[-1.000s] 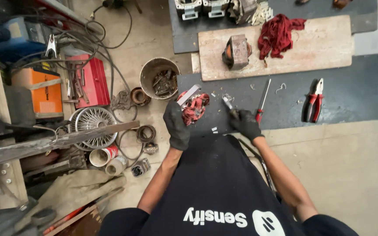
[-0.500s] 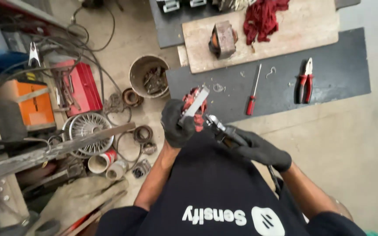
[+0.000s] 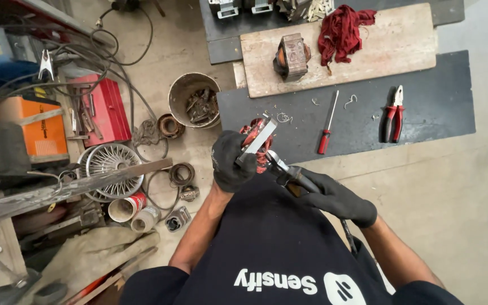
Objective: Repairing an electronic component by using pliers and a screwdriver to remove wires and parts.
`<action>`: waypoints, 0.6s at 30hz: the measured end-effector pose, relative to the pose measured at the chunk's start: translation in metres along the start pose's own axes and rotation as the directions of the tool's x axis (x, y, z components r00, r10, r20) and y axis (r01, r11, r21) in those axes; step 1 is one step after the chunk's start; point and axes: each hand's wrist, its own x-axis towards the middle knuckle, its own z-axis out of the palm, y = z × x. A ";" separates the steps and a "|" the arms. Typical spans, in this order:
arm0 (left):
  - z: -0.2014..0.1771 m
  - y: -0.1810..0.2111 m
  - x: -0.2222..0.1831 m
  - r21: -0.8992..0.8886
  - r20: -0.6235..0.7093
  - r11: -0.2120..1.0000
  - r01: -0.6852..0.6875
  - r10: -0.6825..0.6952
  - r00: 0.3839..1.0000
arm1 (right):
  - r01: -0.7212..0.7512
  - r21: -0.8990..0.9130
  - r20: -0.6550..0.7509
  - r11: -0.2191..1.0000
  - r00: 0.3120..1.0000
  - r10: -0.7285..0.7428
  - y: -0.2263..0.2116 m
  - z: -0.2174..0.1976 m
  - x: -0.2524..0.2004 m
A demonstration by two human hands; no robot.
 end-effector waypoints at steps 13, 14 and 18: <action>0.009 -0.020 -0.007 0.022 0.028 0.996 -0.089 0.088 0.996 | -0.014 -0.008 -0.071 1.000 0.997 0.013 -0.019 0.007 0.010; 0.008 -0.020 -0.005 0.045 0.041 0.994 -0.104 0.102 0.994 | -0.104 -0.071 -0.157 0.992 0.983 0.092 -0.031 0.014 0.012; 0.008 -0.007 0.014 0.044 0.026 0.992 -0.118 0.117 0.993 | -0.106 -0.130 -0.251 0.986 0.966 0.071 -0.045 0.024 0.025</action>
